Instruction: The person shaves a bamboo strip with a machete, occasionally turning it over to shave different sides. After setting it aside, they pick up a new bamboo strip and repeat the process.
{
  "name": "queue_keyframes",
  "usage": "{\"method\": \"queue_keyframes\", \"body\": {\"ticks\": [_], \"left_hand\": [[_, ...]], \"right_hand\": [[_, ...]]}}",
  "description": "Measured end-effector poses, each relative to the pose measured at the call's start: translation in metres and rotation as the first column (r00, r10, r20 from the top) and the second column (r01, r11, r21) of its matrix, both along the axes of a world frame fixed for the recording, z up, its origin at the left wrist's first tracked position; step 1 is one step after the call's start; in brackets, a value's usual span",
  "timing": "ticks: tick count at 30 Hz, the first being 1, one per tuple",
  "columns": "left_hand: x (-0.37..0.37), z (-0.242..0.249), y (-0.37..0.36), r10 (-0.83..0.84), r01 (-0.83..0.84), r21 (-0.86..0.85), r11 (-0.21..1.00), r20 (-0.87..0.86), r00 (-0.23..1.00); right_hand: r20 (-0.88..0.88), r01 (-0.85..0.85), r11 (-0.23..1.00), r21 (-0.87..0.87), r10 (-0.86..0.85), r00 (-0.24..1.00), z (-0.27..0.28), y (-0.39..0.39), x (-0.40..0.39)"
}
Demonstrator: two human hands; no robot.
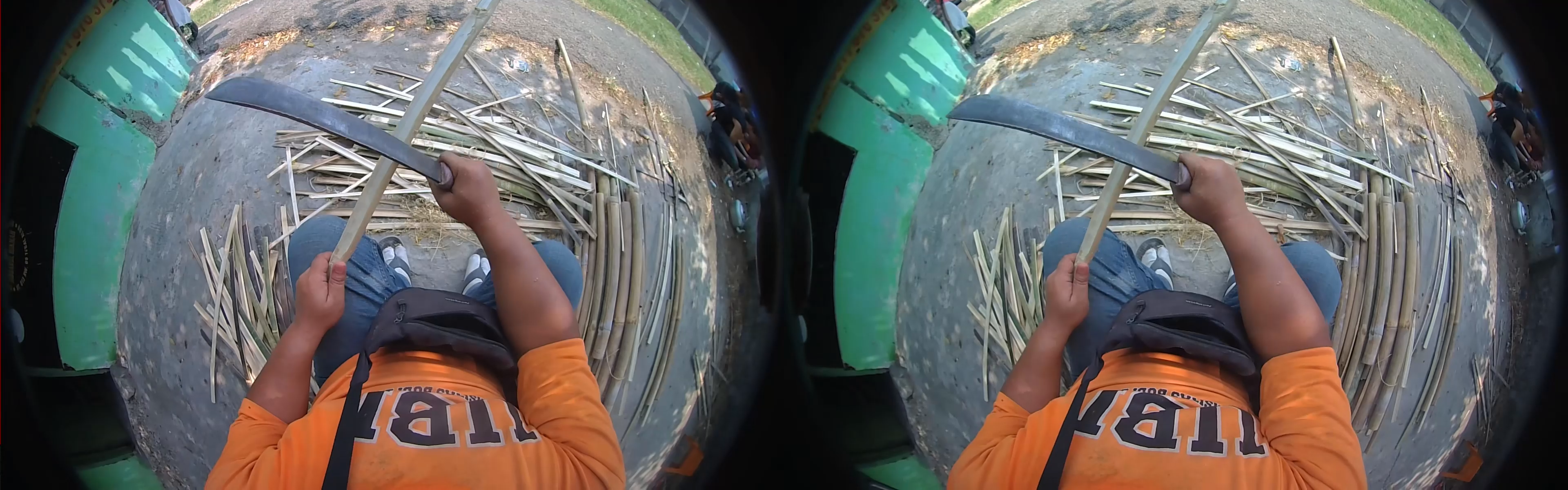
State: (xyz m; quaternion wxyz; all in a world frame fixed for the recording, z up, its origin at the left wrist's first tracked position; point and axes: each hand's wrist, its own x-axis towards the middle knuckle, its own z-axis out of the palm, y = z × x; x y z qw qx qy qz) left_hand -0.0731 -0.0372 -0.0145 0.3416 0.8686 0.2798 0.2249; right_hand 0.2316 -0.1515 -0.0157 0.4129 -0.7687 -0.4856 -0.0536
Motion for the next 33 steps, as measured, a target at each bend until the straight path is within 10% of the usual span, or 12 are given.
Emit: {"method": "queue_keyframes", "body": {"ticks": [23, 27, 33], "left_hand": [[-0.003, -0.002, 0.002, -0.024, 0.024, -0.01, 1.0, -0.009, 1.0], [-0.004, 0.0, 0.001, -0.025, 0.025, -0.024, 0.999, -0.007, 1.0], [-0.004, -0.002, 0.0, -0.017, 0.017, -0.021, 1.0, -0.005, 1.0]], "right_hand": [[0.188, -0.034, 0.993, -0.116, 0.055, 0.981, 0.0, 0.002, -0.002], [-0.111, 0.131, 0.991, 0.001, -0.13, 0.985, 0.001, -0.004, 0.029], [-0.055, 0.136, 0.988, 0.076, -0.132, 0.99, 0.002, -0.009, 0.02]]}}
